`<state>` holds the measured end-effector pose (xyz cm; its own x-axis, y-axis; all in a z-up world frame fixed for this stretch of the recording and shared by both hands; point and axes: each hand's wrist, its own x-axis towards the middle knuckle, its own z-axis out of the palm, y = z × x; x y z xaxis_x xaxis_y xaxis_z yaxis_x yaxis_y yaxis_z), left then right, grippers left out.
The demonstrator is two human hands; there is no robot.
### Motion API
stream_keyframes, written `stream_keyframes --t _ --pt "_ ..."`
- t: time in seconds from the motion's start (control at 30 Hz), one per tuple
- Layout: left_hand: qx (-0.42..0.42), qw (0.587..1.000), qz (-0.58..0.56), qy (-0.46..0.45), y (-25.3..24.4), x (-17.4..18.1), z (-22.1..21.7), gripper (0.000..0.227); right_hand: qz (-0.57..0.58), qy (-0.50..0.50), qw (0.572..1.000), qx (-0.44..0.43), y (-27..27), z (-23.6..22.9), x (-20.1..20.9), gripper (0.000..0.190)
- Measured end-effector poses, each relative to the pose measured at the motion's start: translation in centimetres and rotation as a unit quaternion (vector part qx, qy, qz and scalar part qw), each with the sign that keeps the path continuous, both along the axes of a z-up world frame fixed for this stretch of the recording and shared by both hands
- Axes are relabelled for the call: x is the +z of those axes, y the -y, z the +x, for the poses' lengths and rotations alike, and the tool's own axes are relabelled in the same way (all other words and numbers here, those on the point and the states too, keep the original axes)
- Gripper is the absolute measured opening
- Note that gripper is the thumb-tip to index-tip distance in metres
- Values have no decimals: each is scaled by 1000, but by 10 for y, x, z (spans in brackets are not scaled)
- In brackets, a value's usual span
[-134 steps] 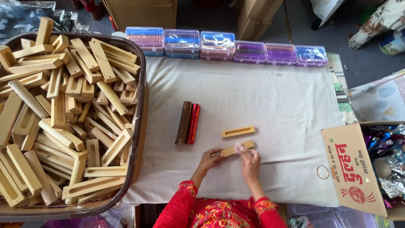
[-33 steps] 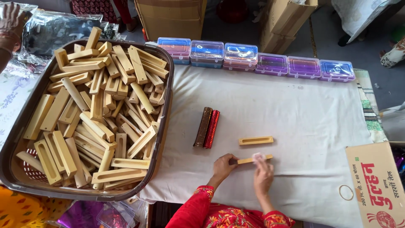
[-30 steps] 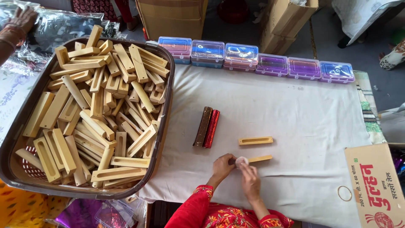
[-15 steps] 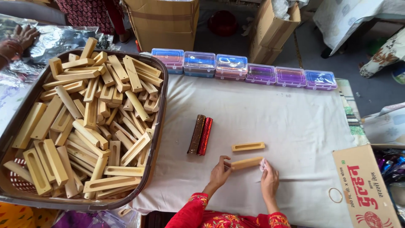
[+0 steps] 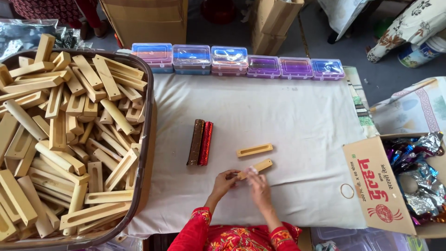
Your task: The recorder is assembling small wooden frame components, wrapping them in foil, and placing them in containers.
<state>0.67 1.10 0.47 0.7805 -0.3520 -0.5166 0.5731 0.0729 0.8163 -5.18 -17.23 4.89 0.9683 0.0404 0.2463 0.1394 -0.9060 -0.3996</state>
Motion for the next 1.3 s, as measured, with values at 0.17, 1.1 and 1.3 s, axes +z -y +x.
stream_keyframes --t 0.17,1.1,1.3 --pt "-16 999 26 29 -3 12 1 38 45 18 997 -67 53 23 -2 62" --pt "-86 994 62 15 0 7 -1 44 35 -136 985 -97 31 10 -2 64" --pt "-88 993 71 32 -1 5 3 46 -5 46 996 -81 20 11 -2 61"
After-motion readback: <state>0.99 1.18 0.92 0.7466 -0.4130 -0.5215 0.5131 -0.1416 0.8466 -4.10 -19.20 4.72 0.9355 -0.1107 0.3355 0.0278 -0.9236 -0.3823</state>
